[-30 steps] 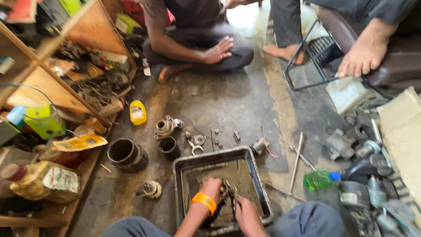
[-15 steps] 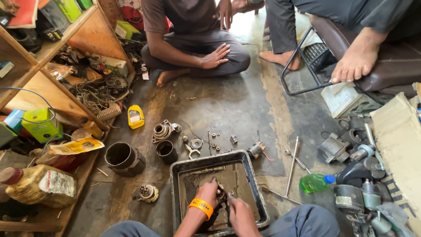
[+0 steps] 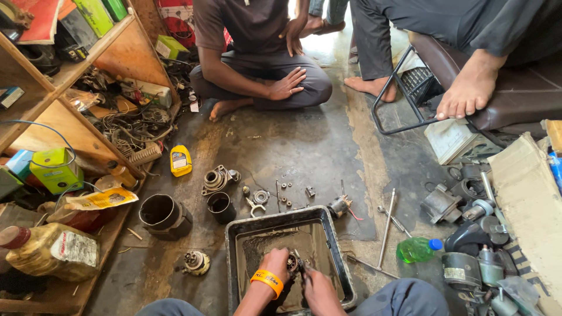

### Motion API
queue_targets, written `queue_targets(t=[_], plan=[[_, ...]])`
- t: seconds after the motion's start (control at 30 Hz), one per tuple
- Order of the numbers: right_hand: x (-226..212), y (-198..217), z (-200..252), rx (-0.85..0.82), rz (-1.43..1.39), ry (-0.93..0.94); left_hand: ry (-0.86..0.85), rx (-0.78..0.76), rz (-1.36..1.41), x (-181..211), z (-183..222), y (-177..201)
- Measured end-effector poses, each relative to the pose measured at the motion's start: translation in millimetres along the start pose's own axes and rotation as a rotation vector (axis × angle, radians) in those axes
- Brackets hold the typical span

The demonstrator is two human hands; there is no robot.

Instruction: The person sits on the floor and uses a metal tool to scrape and clean a cylindrical mechanical part submerged in a tray of dark liquid. They then pour a green liquid from a plastic bottle onto the part to rinse it.

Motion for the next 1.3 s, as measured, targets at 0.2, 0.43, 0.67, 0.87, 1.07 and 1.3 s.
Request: queue_targets(t=[0.2, 0.43, 0.67, 0.87, 1.07, 1.3], plan=[[34, -23, -11, -0.098, 0.002, -0.114, 0.009, -0.013, -0.063, -2, -3, 0], [41, -30, -28, 0.055, 0.091, 0.101, 0.02, 0.002, -0.019, 0, -6, 8], [35, -19, -26, 0.009, 0.062, 0.097, 0.001, -0.004, -0.045, 3, 3, 6], [40, -18, -13, 0.083, 0.11, 0.212, 0.0, 0.013, -0.048, -3, 3, -9], [47, -19, -12, -0.057, 0.103, 0.101, -0.012, 0.035, -0.026, -3, 4, -6], [60, -18, -8, -0.167, 0.176, 0.029, 0.024, -0.023, 0.011, 3, 5, -1]])
Point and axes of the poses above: each hand's wrist, its own z-axis away from the middle knuckle, its own y-axis out of the back of the hand, x = y × z, the point moved 3 cm from there along -z, towards the middle knuckle
